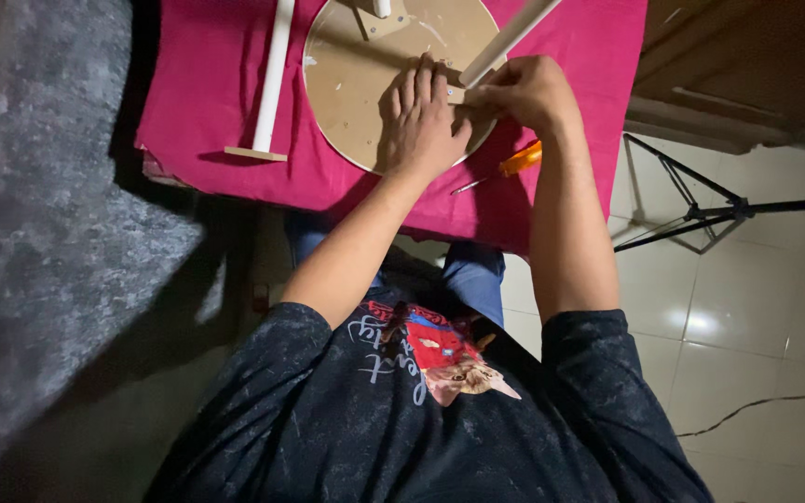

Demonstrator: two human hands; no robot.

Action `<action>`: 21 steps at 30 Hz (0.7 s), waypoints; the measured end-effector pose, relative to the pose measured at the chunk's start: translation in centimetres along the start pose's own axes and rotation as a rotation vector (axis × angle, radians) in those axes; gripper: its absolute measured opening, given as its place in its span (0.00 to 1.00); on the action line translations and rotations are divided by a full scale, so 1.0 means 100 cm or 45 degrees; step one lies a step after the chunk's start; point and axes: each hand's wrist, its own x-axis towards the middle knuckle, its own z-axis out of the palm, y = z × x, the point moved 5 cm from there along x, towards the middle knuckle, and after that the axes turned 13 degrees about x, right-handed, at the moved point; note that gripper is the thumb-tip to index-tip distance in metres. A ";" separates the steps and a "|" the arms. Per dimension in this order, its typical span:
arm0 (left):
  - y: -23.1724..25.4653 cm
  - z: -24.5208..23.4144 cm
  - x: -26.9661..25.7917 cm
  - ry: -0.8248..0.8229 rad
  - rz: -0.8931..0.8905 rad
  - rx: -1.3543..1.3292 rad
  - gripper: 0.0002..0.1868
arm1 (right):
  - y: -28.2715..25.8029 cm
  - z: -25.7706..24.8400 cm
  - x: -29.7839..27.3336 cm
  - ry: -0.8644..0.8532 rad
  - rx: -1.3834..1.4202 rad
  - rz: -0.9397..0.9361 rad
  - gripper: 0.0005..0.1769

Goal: The person assembles a small round table by attaching white cylindrical legs to a circular tabletop using screws and a screwdriver. They align each leg, insert screws, and tighten them in sequence.

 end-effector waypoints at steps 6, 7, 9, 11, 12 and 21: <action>-0.001 0.000 0.000 0.006 0.001 0.003 0.48 | -0.005 -0.004 0.007 0.015 -0.265 -0.052 0.16; -0.001 0.000 0.001 0.002 0.003 0.015 0.47 | -0.004 -0.004 0.010 -0.036 -0.266 0.009 0.15; 0.001 -0.001 0.001 -0.005 0.009 0.043 0.46 | -0.006 -0.006 0.016 -0.137 -0.267 0.129 0.14; 0.003 -0.006 0.000 0.019 -0.001 0.002 0.46 | -0.009 -0.004 0.024 -0.210 -0.310 0.222 0.12; 0.003 -0.009 -0.001 0.030 -0.009 -0.021 0.47 | -0.011 -0.002 0.027 -0.248 -0.333 0.269 0.11; 0.013 -0.011 -0.003 -0.029 -0.012 0.089 0.52 | -0.004 0.008 0.039 -0.239 -0.254 0.355 0.23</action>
